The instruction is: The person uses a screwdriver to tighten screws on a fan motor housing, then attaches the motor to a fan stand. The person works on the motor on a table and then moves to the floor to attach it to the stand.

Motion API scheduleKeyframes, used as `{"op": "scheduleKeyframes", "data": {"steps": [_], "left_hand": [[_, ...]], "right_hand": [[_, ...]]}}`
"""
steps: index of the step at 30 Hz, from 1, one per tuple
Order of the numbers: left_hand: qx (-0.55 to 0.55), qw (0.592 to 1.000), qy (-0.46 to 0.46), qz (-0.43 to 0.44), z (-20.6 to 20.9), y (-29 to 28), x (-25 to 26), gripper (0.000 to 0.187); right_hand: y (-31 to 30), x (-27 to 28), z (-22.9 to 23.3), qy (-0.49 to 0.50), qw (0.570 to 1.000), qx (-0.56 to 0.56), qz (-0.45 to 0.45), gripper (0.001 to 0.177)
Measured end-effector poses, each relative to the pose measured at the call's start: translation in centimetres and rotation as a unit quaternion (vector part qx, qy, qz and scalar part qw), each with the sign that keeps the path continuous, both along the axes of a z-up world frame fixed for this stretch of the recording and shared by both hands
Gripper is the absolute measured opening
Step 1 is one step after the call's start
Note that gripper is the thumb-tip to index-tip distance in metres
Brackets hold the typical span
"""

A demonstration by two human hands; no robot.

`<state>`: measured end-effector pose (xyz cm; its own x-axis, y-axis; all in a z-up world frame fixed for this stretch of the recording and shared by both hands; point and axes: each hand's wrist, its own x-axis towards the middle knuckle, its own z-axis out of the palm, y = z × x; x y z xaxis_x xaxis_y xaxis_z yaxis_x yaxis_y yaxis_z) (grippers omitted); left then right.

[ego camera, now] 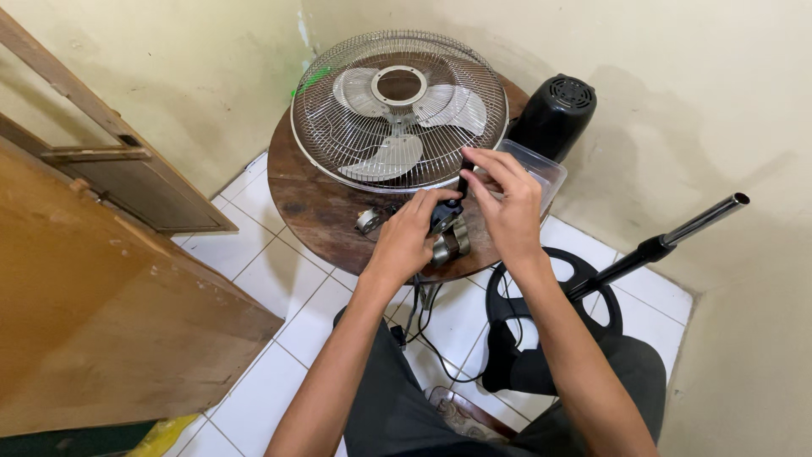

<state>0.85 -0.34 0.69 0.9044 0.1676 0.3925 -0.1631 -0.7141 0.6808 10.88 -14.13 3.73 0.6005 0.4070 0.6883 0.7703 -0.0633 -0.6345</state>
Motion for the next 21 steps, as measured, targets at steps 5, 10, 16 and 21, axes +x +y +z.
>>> {"op": "scheduleKeyframes", "data": {"steps": [5,10,16,21], "left_hand": [[0.014,1.000,-0.013,0.010,0.0,-0.3,0.0,0.073],[-0.014,0.998,0.042,0.046,0.2,-0.8,0.1,0.070],[-0.015,0.997,0.032,0.069,0.5,-1.4,0.1,0.072],[-0.040,0.996,0.018,0.077,-0.1,-1.7,0.1,0.073]], "right_hand": [[-0.1,0.5,0.2,0.033,0.999,-0.022,-0.022,0.028],[-0.6,1.3,0.0,-0.047,0.998,-0.005,0.039,0.025],[-1.1,2.9,0.5,-0.047,0.994,-0.007,0.101,0.021],[-1.5,3.9,0.5,-0.011,0.995,-0.016,0.095,0.020]]}}
